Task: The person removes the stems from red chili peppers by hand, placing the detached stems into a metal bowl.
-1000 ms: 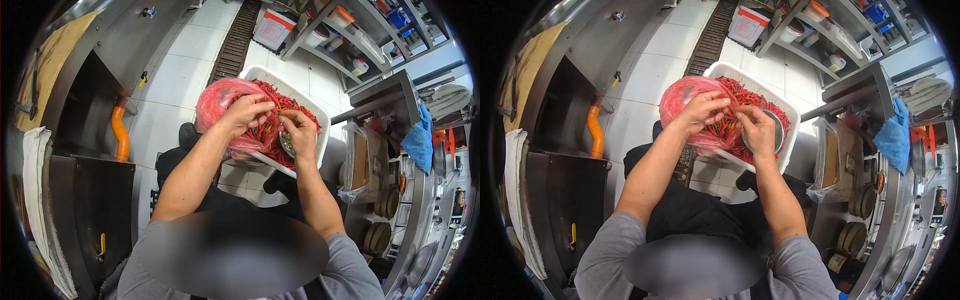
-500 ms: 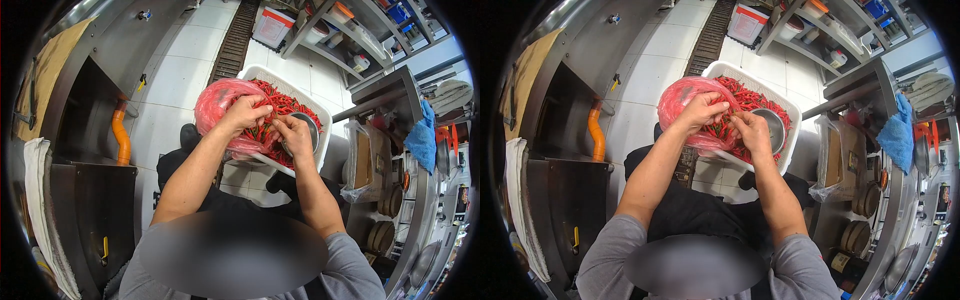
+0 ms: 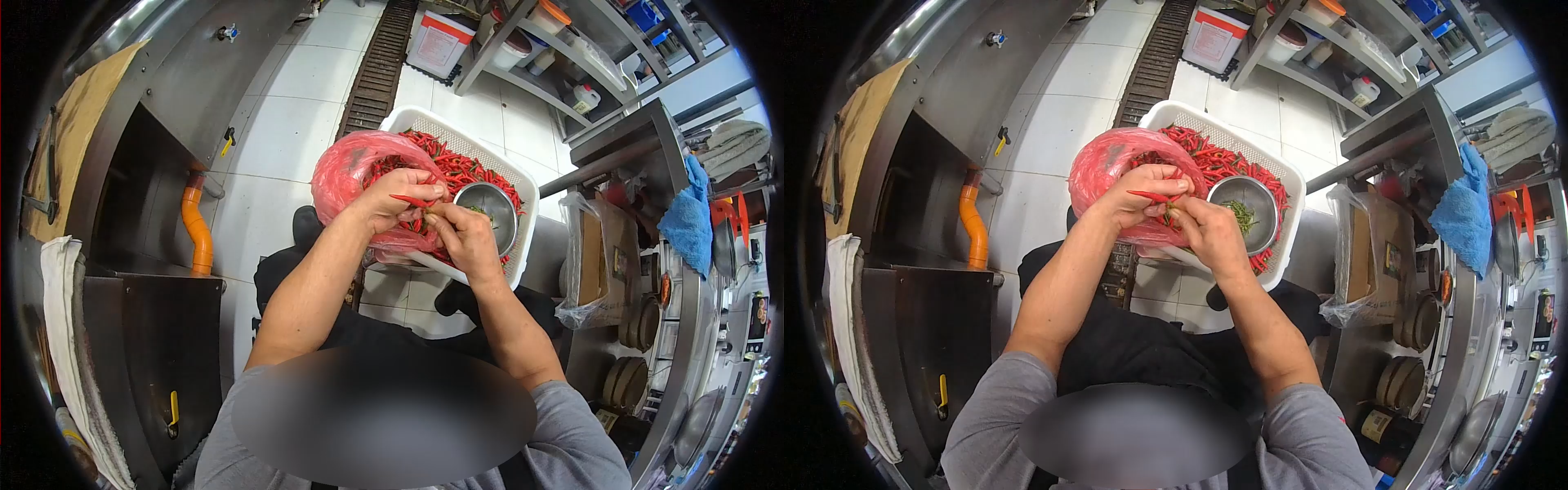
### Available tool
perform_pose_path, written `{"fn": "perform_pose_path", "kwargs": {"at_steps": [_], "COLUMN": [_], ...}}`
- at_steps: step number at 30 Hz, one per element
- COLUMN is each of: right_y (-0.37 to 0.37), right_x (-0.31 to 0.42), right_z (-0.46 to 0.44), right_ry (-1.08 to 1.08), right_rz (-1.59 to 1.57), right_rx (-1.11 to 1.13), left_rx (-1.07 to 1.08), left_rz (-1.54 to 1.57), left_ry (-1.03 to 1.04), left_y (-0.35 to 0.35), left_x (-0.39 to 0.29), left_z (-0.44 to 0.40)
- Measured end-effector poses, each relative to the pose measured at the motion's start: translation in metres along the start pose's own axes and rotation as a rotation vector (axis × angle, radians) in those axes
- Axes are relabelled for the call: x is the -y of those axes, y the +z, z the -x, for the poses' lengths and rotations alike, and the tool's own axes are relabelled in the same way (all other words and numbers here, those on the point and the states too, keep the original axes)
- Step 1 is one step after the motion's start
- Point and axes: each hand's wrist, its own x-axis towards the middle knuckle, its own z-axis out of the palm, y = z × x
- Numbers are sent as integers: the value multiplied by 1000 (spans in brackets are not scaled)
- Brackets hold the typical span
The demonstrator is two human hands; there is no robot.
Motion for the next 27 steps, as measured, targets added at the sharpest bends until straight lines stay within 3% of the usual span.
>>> {"fn": "perform_pose_path", "kwargs": {"at_steps": [3,6,8,11,13,18,22,25,27], "right_y": [-2,-3,-2,-5,-6,-1,0,0,-2], "right_x": [4,3,-7,-19,-24,-28,-26,-27,-21], "right_z": [5,11,10,5,6,8,4,5,7], "right_ry": [-81,86,311,414,437,430,457,388,54], "right_rz": [47,-158,-584,-622,-593,-413,-459,-333,57], "right_rx": [-8,88,-32,-47,-30,42,10,-14,-69], "left_rx": [-61,-111,-66,33,83,-73,9,-14,-57], "left_rz": [-7,3,76,101,53,-205,-226,-173,-39], "left_ry": [127,149,156,142,126,126,144,122,50], "left_y": [-9,-13,-5,-2,-1,-3,-6,-4,-1], "left_x": [13,4,-6,-9,-8,5,7,3,1], "left_z": [-15,-12,-1,1,0,-9,-9,-6,-4]}}
